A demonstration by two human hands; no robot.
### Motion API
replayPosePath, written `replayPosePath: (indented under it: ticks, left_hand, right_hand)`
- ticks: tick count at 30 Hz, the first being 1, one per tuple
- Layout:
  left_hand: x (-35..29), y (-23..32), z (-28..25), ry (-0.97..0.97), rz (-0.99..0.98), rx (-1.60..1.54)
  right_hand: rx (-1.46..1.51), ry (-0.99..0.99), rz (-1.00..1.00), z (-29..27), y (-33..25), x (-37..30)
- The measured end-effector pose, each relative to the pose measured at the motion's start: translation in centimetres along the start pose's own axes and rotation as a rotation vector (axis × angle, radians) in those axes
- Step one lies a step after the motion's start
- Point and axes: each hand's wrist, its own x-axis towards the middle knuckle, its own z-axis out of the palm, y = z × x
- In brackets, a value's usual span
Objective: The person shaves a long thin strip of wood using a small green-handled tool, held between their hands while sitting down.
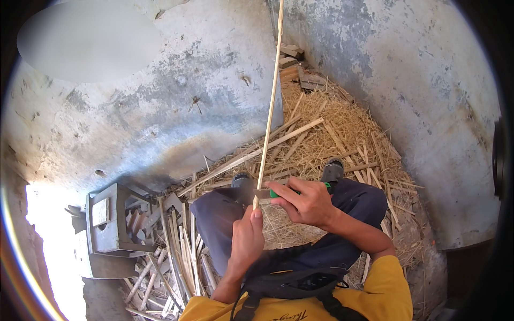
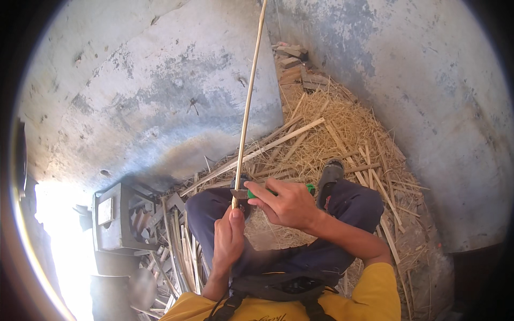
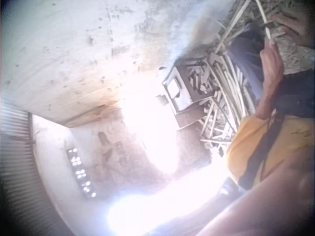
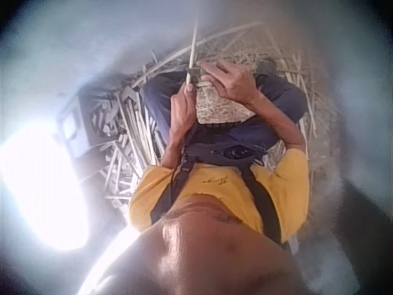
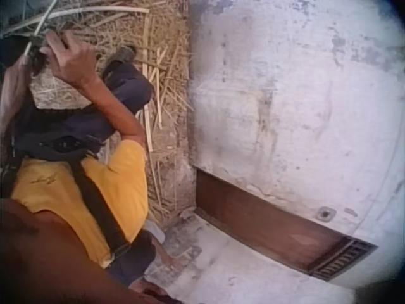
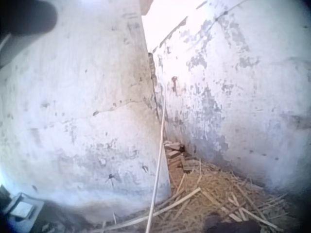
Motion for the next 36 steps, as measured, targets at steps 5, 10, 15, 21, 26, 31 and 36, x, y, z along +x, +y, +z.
replayPosePath:
  ticks: [5,10,15,21,26,31,36]
  left_hand:
    - [-0.2,-0.8,0.2,0.011,-0.012,0.069]
    - [-0.3,-0.8,0.1,0.034,0.012,0.098]
    - [-1.8,-1.8,0.4,0.012,0.023,0.136]
    - [-3.9,-4.0,0.4,-0.017,0.184,0.199]
    - [-7.6,-2.9,-1.0,-0.128,0.066,0.058]
    - [-6.2,-3.8,-1.8,-0.099,-0.013,0.07]
    - [-5.4,-4.5,-1.0,-0.014,-0.017,0.016]
  right_hand:
    - [-0.032,0.023,0.028,0.4,0.8,0.3]
    - [-0.063,-0.007,0.001,0.4,1.0,0.2]
    - [-0.166,0.036,0.198,-0.7,3.3,1.6]
    - [-0.179,0.174,0.213,-0.3,9.6,2.4]
    - [-0.243,0.076,0.677,-5.3,18.6,3.1]
    - [0.313,0.254,0.787,-5.7,15.9,3.7]
    - [0.925,0.152,0.828,-5.0,11.0,5.6]
